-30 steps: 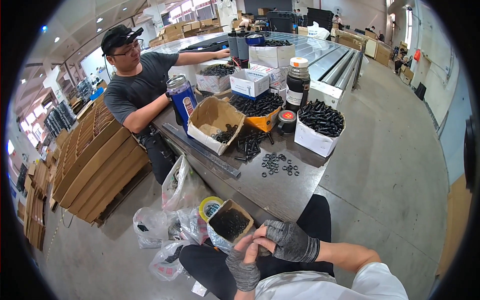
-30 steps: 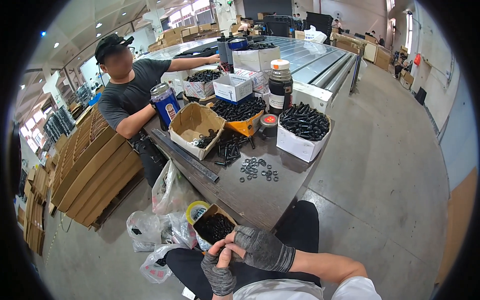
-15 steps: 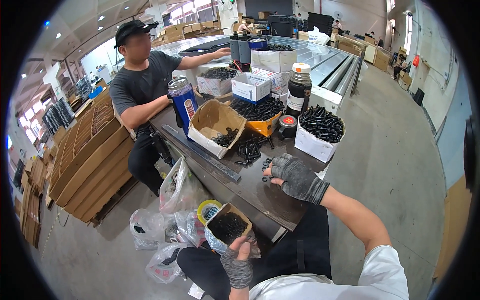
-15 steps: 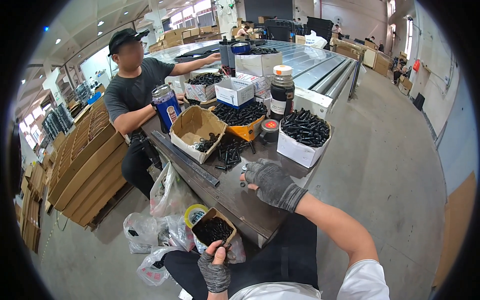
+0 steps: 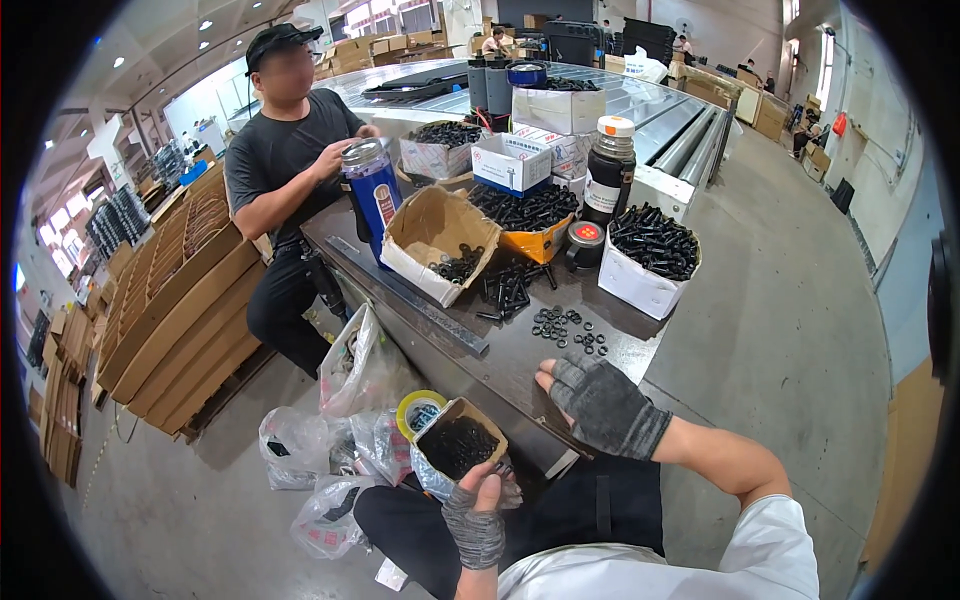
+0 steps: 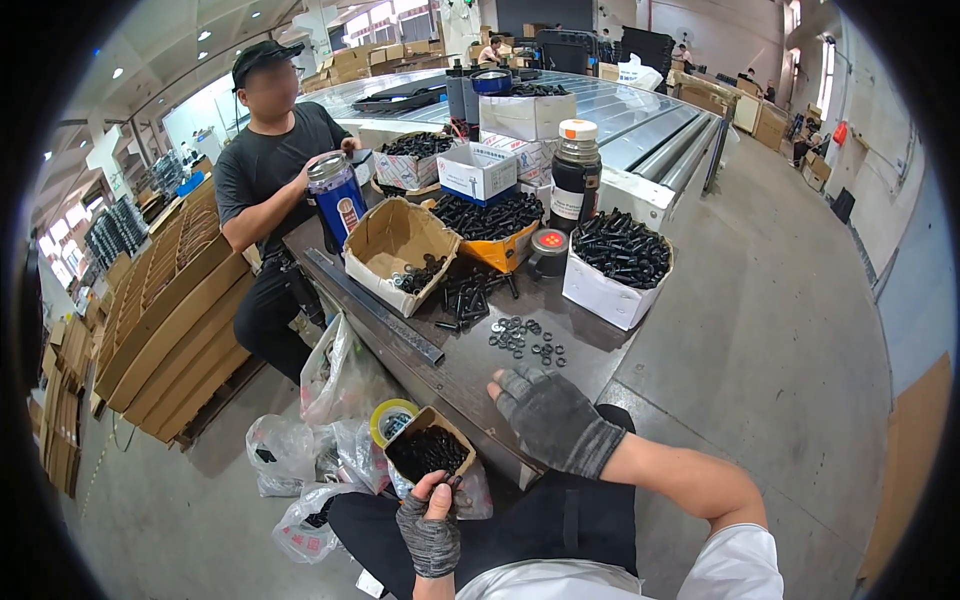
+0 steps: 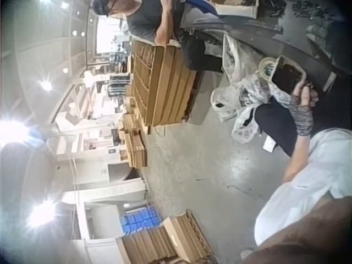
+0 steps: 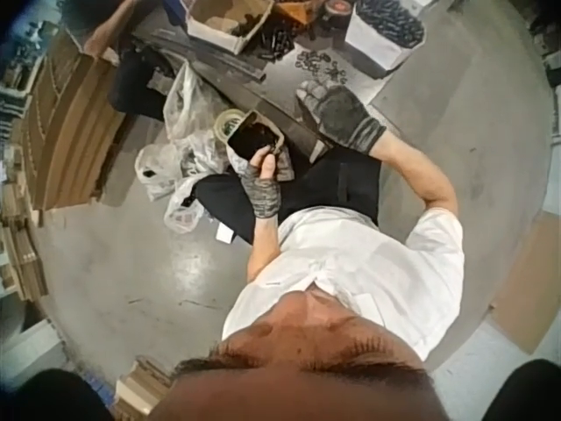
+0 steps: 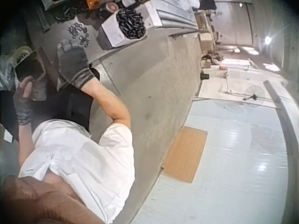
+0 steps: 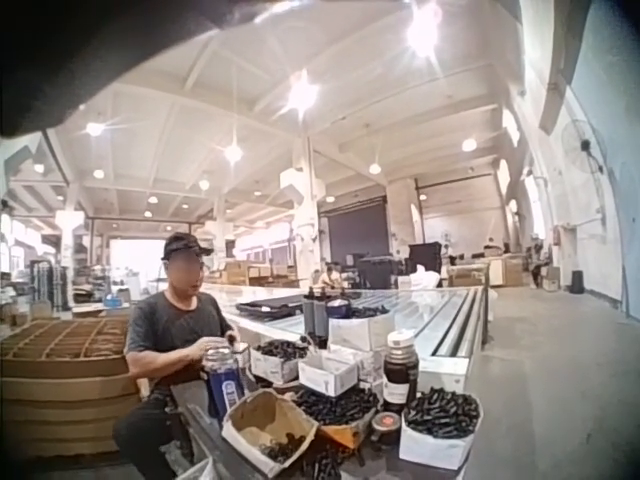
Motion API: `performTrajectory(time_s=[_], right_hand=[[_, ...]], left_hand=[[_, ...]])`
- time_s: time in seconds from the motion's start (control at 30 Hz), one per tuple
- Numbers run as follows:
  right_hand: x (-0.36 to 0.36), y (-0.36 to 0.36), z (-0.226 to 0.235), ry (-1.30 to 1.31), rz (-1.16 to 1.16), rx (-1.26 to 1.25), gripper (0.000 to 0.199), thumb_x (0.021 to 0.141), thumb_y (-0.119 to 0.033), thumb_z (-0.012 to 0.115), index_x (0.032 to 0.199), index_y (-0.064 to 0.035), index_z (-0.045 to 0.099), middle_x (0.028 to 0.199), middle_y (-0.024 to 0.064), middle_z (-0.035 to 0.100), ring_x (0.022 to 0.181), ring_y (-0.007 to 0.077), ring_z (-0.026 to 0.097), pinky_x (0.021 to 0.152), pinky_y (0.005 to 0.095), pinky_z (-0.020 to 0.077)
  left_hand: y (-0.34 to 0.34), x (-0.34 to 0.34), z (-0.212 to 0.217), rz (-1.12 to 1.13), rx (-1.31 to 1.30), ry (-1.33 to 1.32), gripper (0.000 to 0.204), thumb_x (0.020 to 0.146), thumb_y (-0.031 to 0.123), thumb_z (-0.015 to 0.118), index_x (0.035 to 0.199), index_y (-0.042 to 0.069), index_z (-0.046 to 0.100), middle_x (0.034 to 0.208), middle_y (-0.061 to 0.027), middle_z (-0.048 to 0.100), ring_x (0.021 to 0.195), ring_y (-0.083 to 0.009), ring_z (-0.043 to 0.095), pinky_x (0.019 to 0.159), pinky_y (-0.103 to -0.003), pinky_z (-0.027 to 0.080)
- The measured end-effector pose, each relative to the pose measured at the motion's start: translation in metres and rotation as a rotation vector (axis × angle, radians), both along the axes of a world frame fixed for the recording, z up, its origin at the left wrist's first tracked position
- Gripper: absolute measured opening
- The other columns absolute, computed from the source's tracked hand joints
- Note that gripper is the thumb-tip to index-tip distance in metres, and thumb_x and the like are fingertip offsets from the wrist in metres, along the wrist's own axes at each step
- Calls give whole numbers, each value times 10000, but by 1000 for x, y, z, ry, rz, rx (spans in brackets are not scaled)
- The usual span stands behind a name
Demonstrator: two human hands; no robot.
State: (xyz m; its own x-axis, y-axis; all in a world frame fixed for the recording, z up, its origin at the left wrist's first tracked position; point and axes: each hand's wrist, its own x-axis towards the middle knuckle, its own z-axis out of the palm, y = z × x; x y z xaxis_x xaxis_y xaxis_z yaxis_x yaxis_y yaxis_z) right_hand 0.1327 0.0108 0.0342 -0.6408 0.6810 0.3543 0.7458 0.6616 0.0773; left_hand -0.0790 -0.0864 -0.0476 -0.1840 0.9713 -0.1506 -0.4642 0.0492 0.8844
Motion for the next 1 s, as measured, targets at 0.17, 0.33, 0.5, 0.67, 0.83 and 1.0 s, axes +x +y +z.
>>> performTrajectory(time_s=[0.17, 0.33, 0.5, 0.67, 0.83, 1.0], right_hand=[[-10, -45, -1, 232, -17, 2, 503, 821, -269, 756, 1194, 26, 591, 1181, 193, 602, 1039, 357, 610, 892, 414, 504], [-7, -63, -30, 190, -35, 124, 438, 776, -155, 749, 1175, -20, 626, 1130, 134, 635, 971, 319, 625, 847, 414, 515], [-6, -66, -31, 318, 43, 104, 478, 687, -61, 716, 1159, -46, 640, 1055, 115, 642, 905, 295, 625, 793, 413, 515], [-7, -64, -30, 426, 72, 63, 463, 661, -15, 695, 1120, -54, 645, 972, 108, 640, 796, 284, 615, 715, 407, 498], [-6, -70, -30, 488, -4, 114, 275, 765, -58, 678, 1039, -40, 655, 915, 100, 642, 791, 272, 626, 731, 379, 502], [-8, -60, 4, 1045, -107, -296, 115, 864, -82, 716, 968, -40, 688, 834, 87, 684, 727, 199, 660, 657, 285, 510]], left_hand=[[8, 6, 1, 42, 18, 17, 263, 922, 145, 700, 1121, -25, 671, 964, -84, 697, 871, -152, 643, 822, -282, 516], [11, 9, -4, 8, 70, 67, 233, 949, 109, 658, 1147, -12, 639, 980, -106, 704, 807, -162, 675, 709, -287, 556], [11, 16, 3, 30, 87, 136, 230, 949, 120, 663, 1137, -11, 649, 975, -105, 710, 800, -145, 666, 684, -257, 534], [14, 24, 15, 30, 133, 201, 247, 948, 147, 676, 1142, -4, 654, 947, -84, 722, 781, -107, 643, 628, -214, 477], [22, 35, 7, 34, 193, 148, 224, 947, 114, 665, 1132, -14, 654, 982, -95, 701, 889, -166, 667, 840, -293, 524], [19, 41, 18, 30, 253, 168, 229, 944, 124, 673, 1126, -14, 656, 983, -88, 698, 906, -160, 657, 854, -288, 514]])
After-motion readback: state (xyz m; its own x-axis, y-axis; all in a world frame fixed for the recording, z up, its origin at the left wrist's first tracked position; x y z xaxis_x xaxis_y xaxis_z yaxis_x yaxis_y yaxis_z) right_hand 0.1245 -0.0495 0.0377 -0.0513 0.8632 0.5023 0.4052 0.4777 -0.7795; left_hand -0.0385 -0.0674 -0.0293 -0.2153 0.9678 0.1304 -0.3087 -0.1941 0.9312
